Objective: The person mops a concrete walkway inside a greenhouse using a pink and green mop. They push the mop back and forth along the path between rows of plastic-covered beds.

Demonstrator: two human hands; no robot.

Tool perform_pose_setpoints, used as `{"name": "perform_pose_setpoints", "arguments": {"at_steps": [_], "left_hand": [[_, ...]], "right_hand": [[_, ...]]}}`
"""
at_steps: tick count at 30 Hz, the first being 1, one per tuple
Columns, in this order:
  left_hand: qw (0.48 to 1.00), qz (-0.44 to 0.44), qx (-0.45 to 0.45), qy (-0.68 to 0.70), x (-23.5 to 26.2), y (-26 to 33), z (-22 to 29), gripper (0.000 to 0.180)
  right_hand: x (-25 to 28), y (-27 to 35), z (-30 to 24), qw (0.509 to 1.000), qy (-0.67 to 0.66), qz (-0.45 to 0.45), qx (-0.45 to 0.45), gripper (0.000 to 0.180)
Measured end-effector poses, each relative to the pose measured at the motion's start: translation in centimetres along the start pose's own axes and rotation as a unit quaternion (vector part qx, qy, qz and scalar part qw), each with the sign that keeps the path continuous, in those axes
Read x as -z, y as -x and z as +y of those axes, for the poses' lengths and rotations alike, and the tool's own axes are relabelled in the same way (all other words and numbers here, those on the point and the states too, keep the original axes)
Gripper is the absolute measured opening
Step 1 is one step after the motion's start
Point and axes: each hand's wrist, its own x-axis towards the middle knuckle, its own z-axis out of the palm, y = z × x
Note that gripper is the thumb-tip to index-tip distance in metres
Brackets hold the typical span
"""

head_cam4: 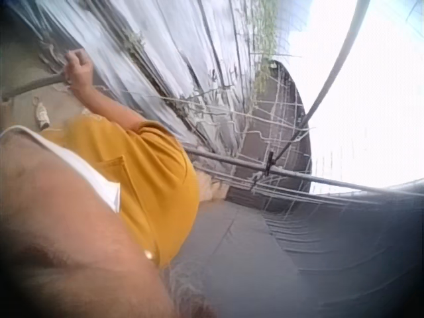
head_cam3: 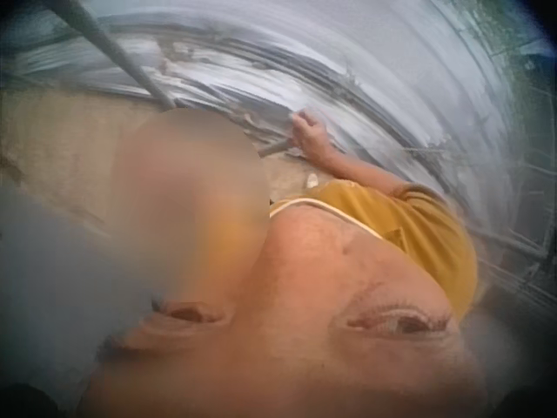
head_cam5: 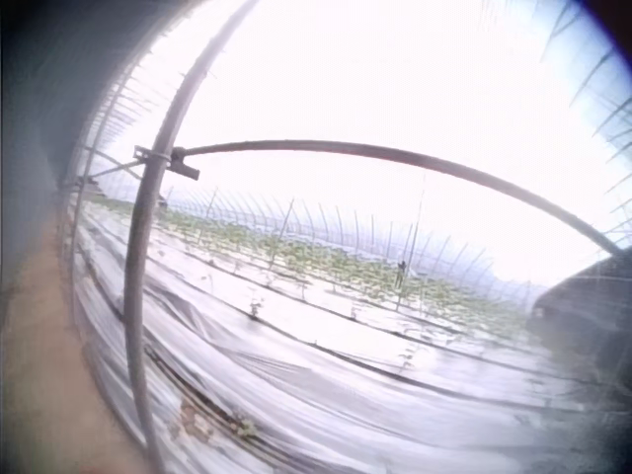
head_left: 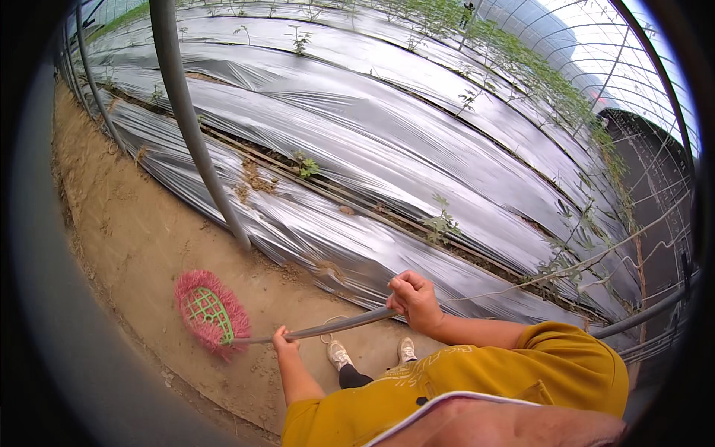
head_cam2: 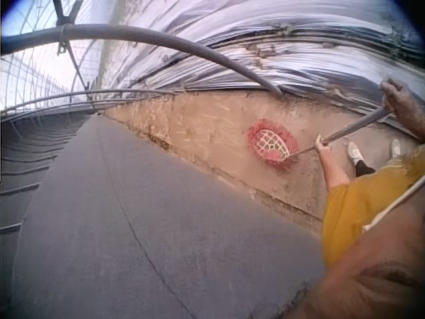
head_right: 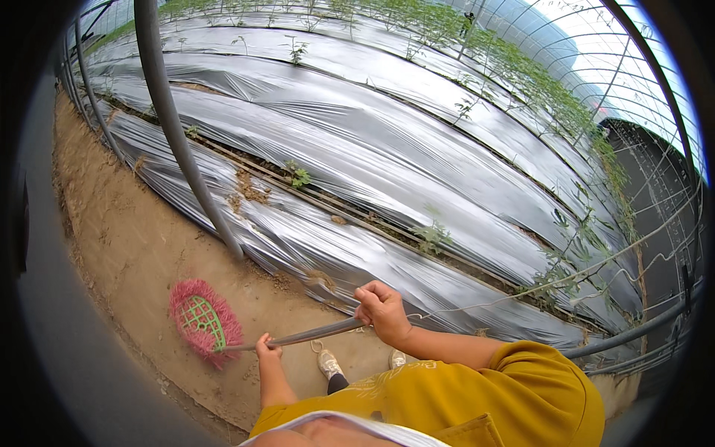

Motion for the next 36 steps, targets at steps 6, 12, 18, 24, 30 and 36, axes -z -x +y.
{"name": "perform_pose_setpoints", "arguments": {"at_steps": [6, 12, 18, 24, 30, 36], "left_hand": [[0.985, 0.137, -0.059, 0.081, 1.5, 5.3, -0.9, 0.02], [0.991, 0.049, -0.087, 0.086, 3.1, 12.5, -9.2, 0.027], [0.998, 0.007, -0.007, 0.065, 1.7, 15.4, -19.9, 0.027], [0.989, -0.074, 0.081, 0.1, -3.2, 18.4, -33.7, 0.025], [0.978, -0.05, 0.173, 0.109, -5.4, 22.4, -35.2, 0.022], [0.969, -0.034, 0.159, 0.187, 8.5, 20.7, -32.3, 0.016]], "right_hand": [[6.5, -0.6, 0.8, 0.991, -0.092, -0.026, -0.096, 0.019], [18.0, 5.5, -3.8, 0.992, -0.112, -0.04, -0.043, 0.017], [27.5, 12.3, -8.9, 0.995, -0.081, -0.002, 0.06, 0.019], [35.4, 19.0, -17.7, 0.98, -0.052, -0.02, 0.19, 0.026], [30.7, 22.3, -23.8, 0.98, 0.019, 0.049, 0.194, 0.024], [22.8, 19.7, -17.2, 0.986, 0.115, 0.052, 0.108, 0.025]]}}
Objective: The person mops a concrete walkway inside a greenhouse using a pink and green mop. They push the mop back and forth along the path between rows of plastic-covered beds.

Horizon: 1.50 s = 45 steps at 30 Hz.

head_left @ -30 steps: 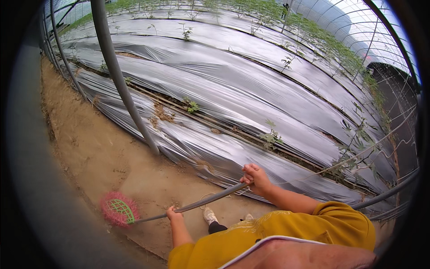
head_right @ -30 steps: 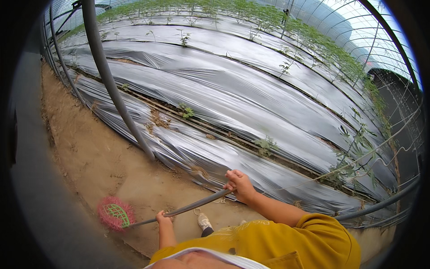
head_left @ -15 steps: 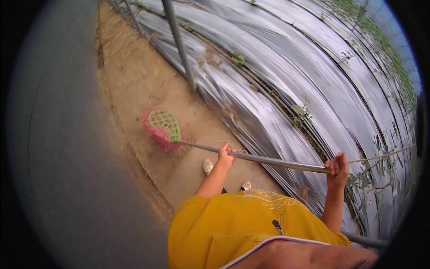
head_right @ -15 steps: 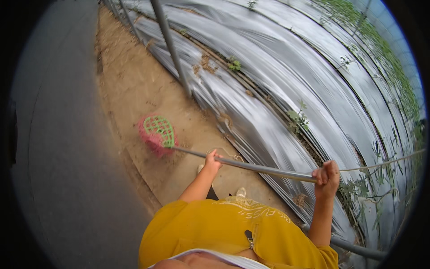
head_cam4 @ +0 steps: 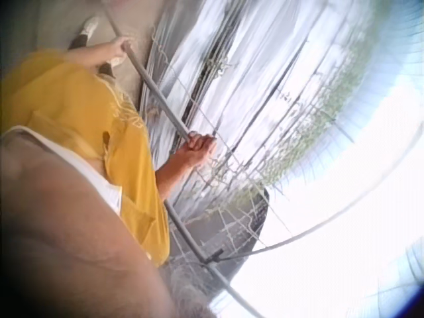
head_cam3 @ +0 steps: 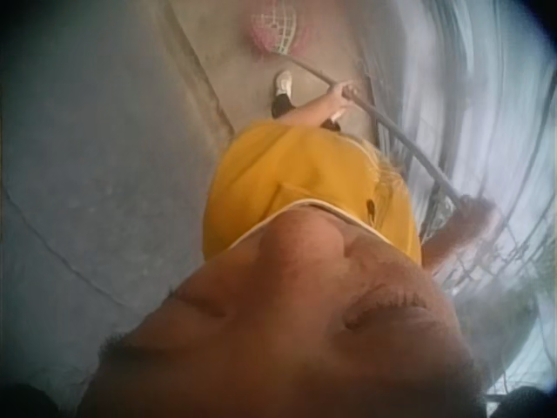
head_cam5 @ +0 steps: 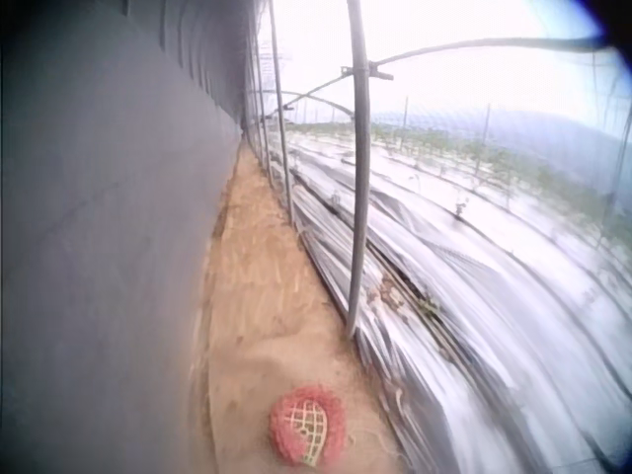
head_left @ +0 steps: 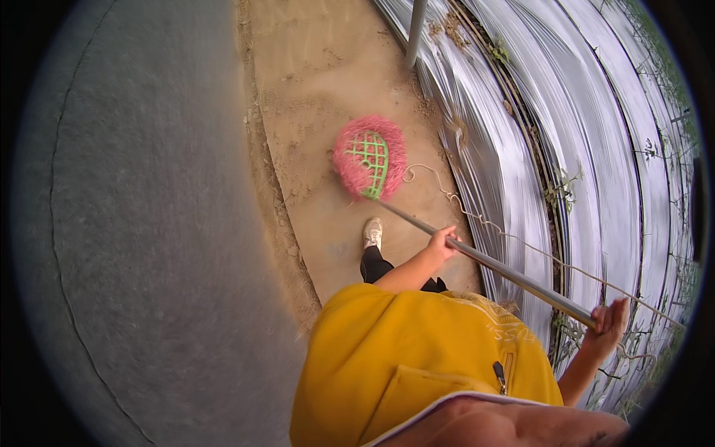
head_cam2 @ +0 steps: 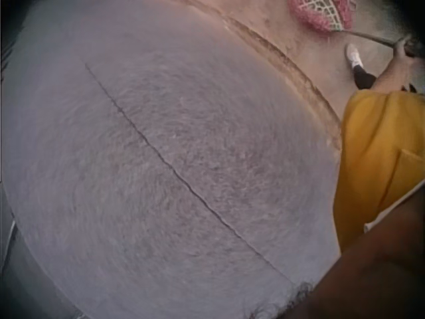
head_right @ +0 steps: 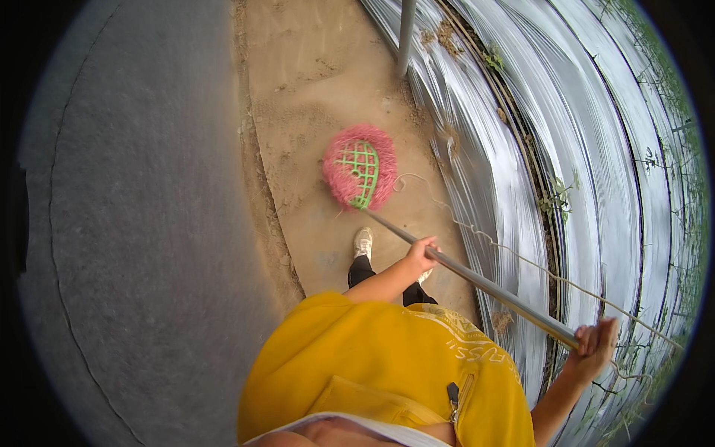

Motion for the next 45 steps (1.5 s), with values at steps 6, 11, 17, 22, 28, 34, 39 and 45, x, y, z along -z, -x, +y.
{"name": "perform_pose_setpoints", "arguments": {"at_steps": [6, 11, 17, 22, 28, 34, 39, 45], "left_hand": [[0.991, 0.056, -0.115, 0.03, 5.9, 3.4, 10.5, 0.018], [0.991, 0.047, -0.116, 0.039, 0.2, 7.2, 8.9, 0.017], [0.995, -0.089, -0.032, 0.014, -8.4, 6.4, 5.1, 0.02], [0.993, -0.109, 0.054, 0.002, -7.5, 2.2, 4.0, 0.025], [0.999, -0.039, -0.012, 0.034, 2.3, 1.7, 6.5, 0.018], [0.992, -0.058, -0.089, 0.073, 1.7, 4.4, 4.6, 0.019], [0.984, -0.154, -0.074, 0.04, -5.7, 3.7, 3.1, 0.024], [0.993, -0.113, -0.033, -0.01, -9.5, -1.2, 10.9, 0.026]], "right_hand": [[-5.2, 1.8, 6.5, 0.99, -0.069, -0.019, -0.12, 0.025], [-2.6, 1.8, 2.5, 0.988, -0.135, -0.063, -0.046, 0.027], [-3.7, 3.9, -5.2, 0.974, -0.069, -0.173, 0.132, 0.024], [-7.0, 4.9, -4.4, 0.981, 0.026, -0.083, 0.172, 0.02], [-4.6, 3.2, 2.0, 0.995, -0.02, -0.087, 0.038, 0.024], [1.2, 2.4, 2.5, 0.987, -0.062, -0.144, 0.041, 0.026], [0.8, 2.5, -0.8, 0.974, -0.062, -0.181, 0.123, 0.024], [-8.5, 4.1, 1.9, 0.981, -0.024, -0.151, 0.119, 0.022]]}}
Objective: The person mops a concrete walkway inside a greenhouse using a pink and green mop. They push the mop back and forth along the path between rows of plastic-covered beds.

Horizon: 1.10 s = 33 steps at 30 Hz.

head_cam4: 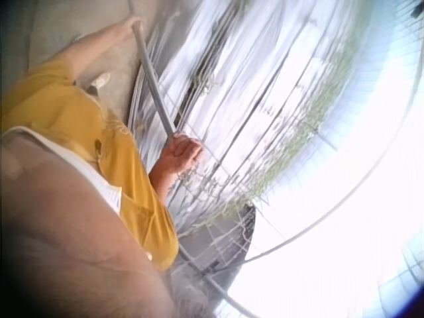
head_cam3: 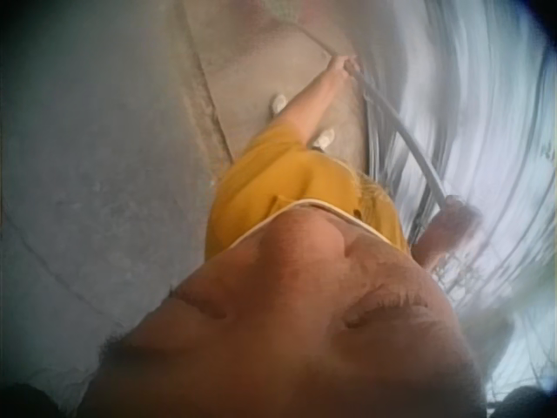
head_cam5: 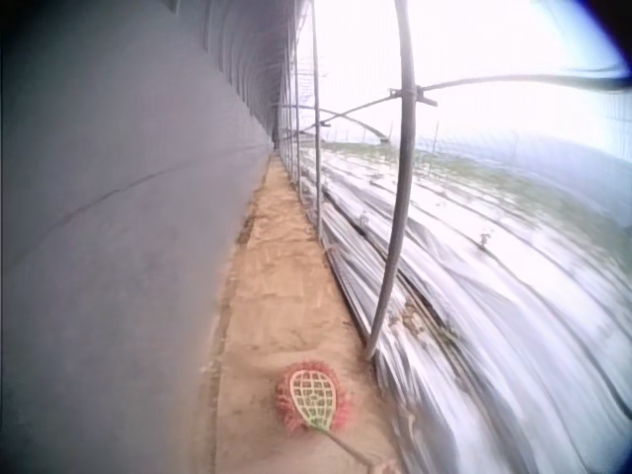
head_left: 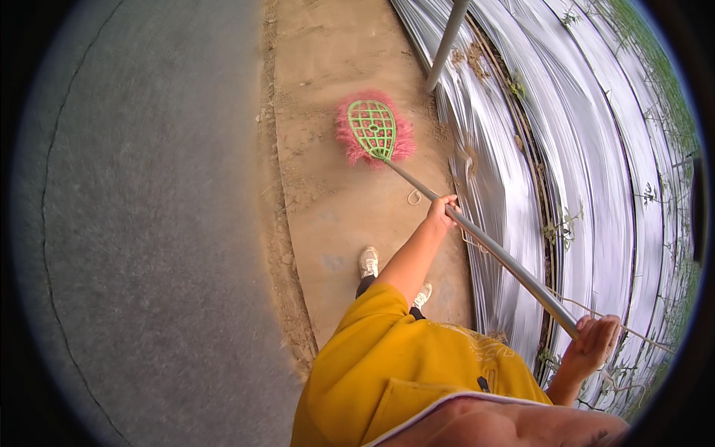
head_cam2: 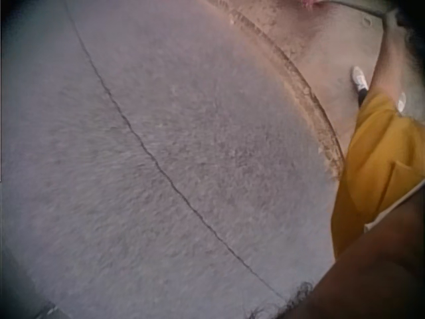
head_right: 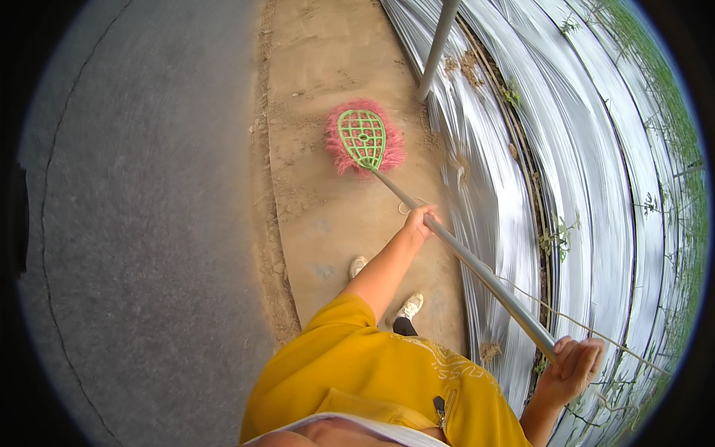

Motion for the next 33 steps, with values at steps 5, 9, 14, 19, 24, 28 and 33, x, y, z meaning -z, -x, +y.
{"name": "perform_pose_setpoints", "arguments": {"at_steps": [5, 9, 14, 19, 24, 28, 33], "left_hand": [[0.993, 0.059, -0.104, -0.017, 5.5, -0.2, 8.3, 0.023], [0.972, 0.136, -0.187, 0.05, 9.0, 4.2, 14.5, 0.026], [0.959, 0.16, -0.23, 0.048, 6.3, 8.2, 16.5, 0.02], [0.984, 0.013, -0.172, 0.038, -2.6, 6.3, 14.6, 0.019], [0.99, -0.038, -0.132, 0.005, -7.7, 1.9, 17.0, 0.021], [0.995, 0.046, -0.086, -0.033, -5.1, -2.6, 21.8, 0.021], [0.984, 0.027, -0.173, 0.026, 4.0, -0.3, 28.0, 0.023]], "right_hand": [[-7.1, -3.1, 5.6, 0.996, -0.017, 0.003, -0.087, 0.021], [-9.7, -5.1, 9.7, 0.976, -0.066, 0.005, -0.206, 0.021], [-9.0, -5.6, 9.6, 0.973, -0.13, -0.045, -0.187, 0.024], [-9.6, -6.2, 3.2, 0.995, -0.064, -0.071, -0.028, 0.021], [-15.7, -5.8, 2.7, 0.997, -0.034, -0.067, 0.016, 0.018], [-20.9, -6.8, 6.7, 0.998, -0.03, -0.044, -0.023, 0.016], [-25.8, -8.3, 10.5, 0.989, -0.038, -0.082, -0.118, 0.016]]}}
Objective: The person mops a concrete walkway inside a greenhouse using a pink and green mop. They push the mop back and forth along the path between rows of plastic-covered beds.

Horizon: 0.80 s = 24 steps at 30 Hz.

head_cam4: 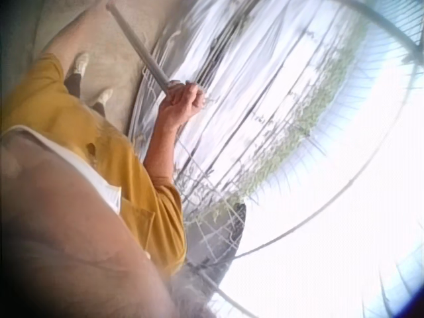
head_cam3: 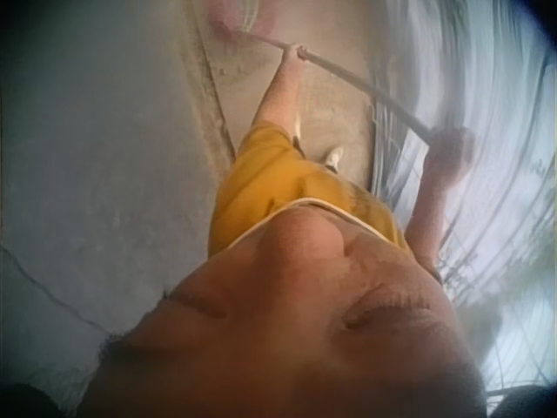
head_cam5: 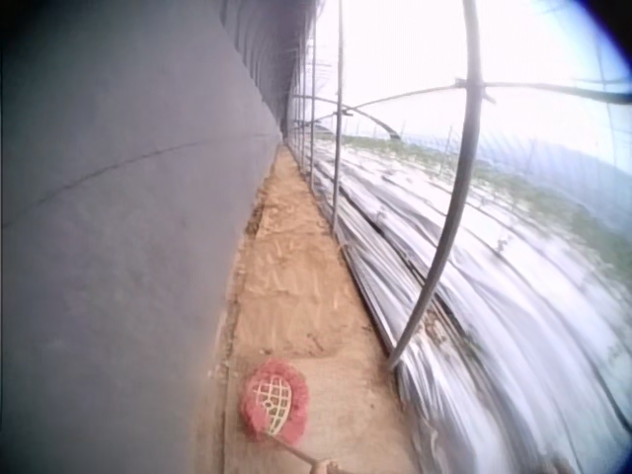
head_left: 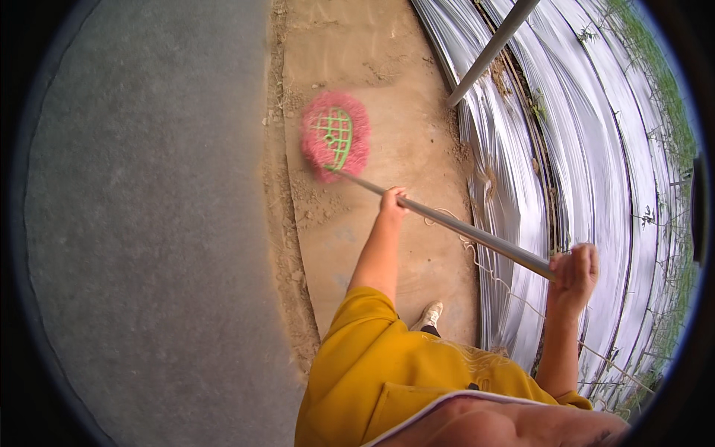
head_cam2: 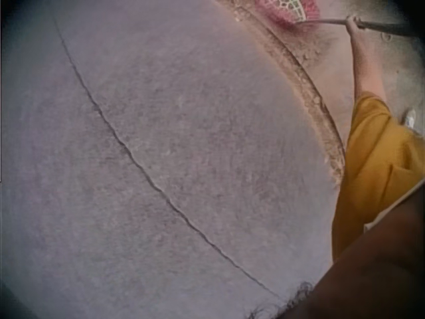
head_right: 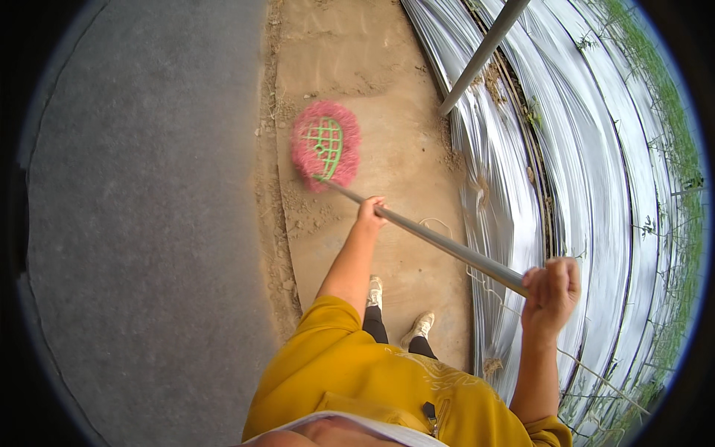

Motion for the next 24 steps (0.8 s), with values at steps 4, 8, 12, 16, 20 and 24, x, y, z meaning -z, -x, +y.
{"name": "perform_pose_setpoints", "arguments": {"at_steps": [4, 8, 12, 16, 20, 24], "left_hand": [[0.995, 0.073, -0.065, 0.001, 0.7, 2.7, 6.2, 0.023], [0.996, -0.018, -0.07, 0.05, -3.2, 5.9, 3.5, 0.021], [0.992, -0.12, -0.008, 0.049, -8.3, 6.9, -1.1, 0.021], [0.987, -0.128, 0.058, 0.076, -9.4, 5.3, -1.7, 0.022], [0.987, -0.117, 0.033, 0.106, -4.4, 3.3, -0.6, 0.021], [0.983, -0.111, -0.014, 0.142, 1.8, 4.3, 2.8, 0.022]], "right_hand": [[-0.3, -1.0, 2.4, 0.994, -0.061, -0.075, -0.047, 0.015], [3.3, -1.0, -0.6, 0.993, -0.039, -0.105, 0.035, 0.018], [5.2, 0.9, -5.8, 0.985, -0.016, -0.123, 0.118, 0.023], [1.9, 2.7, -6.5, 0.971, 0.031, -0.173, 0.161, 0.023], [-2.9, 2.5, -4.2, 0.97, 0.062, -0.193, 0.134, 0.023], [-5.2, 2.4, -2.5, 0.961, 0.033, -0.266, 0.072, 0.021]]}}
